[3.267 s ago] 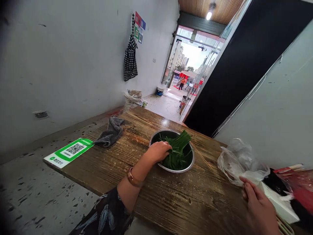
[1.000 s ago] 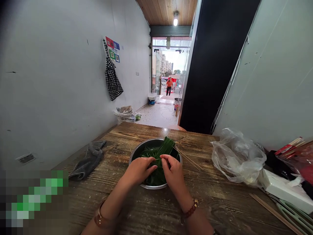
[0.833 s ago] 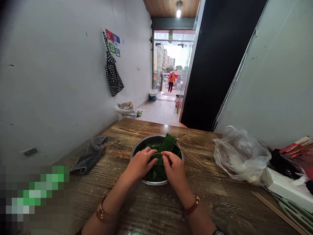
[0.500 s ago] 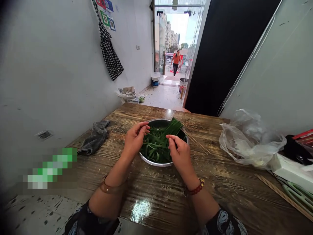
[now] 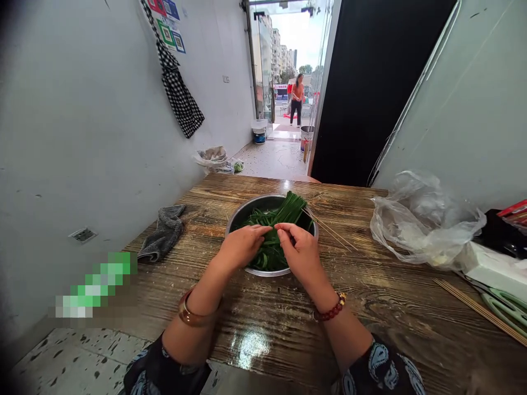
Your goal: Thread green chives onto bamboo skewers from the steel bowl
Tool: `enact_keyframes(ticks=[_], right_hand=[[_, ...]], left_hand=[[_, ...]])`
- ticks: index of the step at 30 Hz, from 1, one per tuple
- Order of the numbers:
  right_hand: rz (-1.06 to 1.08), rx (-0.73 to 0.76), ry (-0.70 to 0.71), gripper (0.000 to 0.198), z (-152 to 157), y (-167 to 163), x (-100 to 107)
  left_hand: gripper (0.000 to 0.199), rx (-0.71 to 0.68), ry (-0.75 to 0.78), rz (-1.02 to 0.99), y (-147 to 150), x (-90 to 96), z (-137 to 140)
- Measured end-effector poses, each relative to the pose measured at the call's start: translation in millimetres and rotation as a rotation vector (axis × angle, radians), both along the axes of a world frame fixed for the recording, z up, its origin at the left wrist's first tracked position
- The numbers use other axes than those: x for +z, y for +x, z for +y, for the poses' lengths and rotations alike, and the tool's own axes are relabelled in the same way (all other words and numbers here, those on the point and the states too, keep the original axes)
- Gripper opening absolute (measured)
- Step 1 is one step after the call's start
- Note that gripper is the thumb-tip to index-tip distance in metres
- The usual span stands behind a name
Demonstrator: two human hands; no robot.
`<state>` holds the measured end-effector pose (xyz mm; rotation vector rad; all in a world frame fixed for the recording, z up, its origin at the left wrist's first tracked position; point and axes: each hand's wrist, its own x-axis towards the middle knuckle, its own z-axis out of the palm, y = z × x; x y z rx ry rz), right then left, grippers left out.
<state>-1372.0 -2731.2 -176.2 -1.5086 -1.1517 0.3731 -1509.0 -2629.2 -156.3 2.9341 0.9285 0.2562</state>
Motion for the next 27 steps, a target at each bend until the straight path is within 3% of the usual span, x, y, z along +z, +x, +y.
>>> enact_keyframes(ticks=[4,12,14,20,23,27], right_hand=[[0.014,0.027,-0.001,0.032,0,0,-3],[0.073,0.048,0.023,0.030,1,2,-9],[0.022,0.074,0.052,0.030,1,1,-9],[-0.031,0.083,0.138,0.027,-2,-3,-6],[-0.024,0.048,0.134,0.025,-1,-3,-7],[-0.013,0.010,0.092,0.025,0,-2,-8]], left_hand=[[0.027,0.051,0.007,-0.086,0,2.2,0],[0.012,0.049,-0.031,-0.638,2,3.4,10],[0.012,0.006,-0.152,-0.691,3,4.1,7],[0.012,-0.026,-0.757,-0.818,11,8.3,-8],[0.014,-0.023,-0.869,-0.864,13,11.7,-11],[0.015,-0.022,-0.895,-0.864,13,14.6,-12]])
